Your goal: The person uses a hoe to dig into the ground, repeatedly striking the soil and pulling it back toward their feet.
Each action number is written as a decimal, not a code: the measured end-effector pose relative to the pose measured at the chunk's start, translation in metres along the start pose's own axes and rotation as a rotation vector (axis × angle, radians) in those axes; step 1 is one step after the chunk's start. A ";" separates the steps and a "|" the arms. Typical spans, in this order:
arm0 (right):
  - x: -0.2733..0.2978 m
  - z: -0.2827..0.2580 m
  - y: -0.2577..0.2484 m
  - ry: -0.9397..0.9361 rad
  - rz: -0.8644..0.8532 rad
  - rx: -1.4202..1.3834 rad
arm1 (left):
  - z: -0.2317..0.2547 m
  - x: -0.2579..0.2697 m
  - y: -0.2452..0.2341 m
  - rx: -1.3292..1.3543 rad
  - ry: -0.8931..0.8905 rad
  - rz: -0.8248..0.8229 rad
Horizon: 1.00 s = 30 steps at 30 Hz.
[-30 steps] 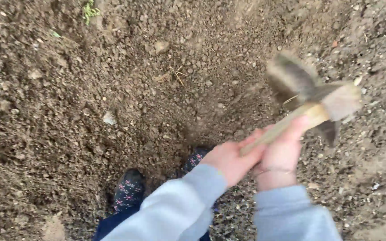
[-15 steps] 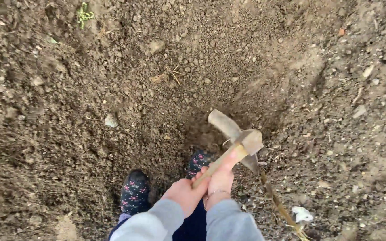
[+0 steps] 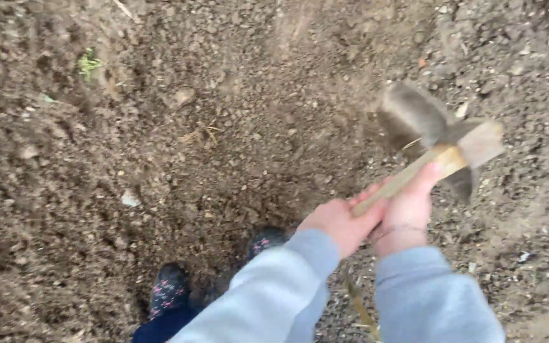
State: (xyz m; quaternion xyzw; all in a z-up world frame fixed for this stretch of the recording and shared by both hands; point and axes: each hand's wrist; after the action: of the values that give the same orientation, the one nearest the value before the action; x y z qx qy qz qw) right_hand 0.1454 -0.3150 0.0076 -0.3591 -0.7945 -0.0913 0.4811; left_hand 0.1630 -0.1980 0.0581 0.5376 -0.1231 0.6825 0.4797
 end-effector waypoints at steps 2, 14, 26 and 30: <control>-0.027 -0.018 -0.018 -0.047 0.028 0.071 | 0.024 -0.028 0.005 -0.015 0.067 -0.025; 0.019 0.109 0.020 0.402 -0.011 -0.195 | -0.118 -0.034 0.027 0.068 -0.381 0.113; -0.006 -0.017 -0.010 0.153 -0.098 -0.232 | 0.030 -0.013 0.017 0.129 -0.305 0.087; -0.047 -0.104 -0.052 -0.087 0.019 -0.067 | 0.117 -0.041 0.022 -0.324 0.144 -0.029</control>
State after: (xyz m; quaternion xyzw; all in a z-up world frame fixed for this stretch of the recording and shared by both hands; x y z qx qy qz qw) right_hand 0.1964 -0.4265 0.0330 -0.3863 -0.8077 -0.0975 0.4347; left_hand 0.2162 -0.3100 0.0766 0.4049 -0.1890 0.6832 0.5775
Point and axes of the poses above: each hand's wrist, its own x-axis away from the middle knuckle, its own y-axis out of the palm, z = x × y, and after that the axes turned 14 degrees about -z, right-handed
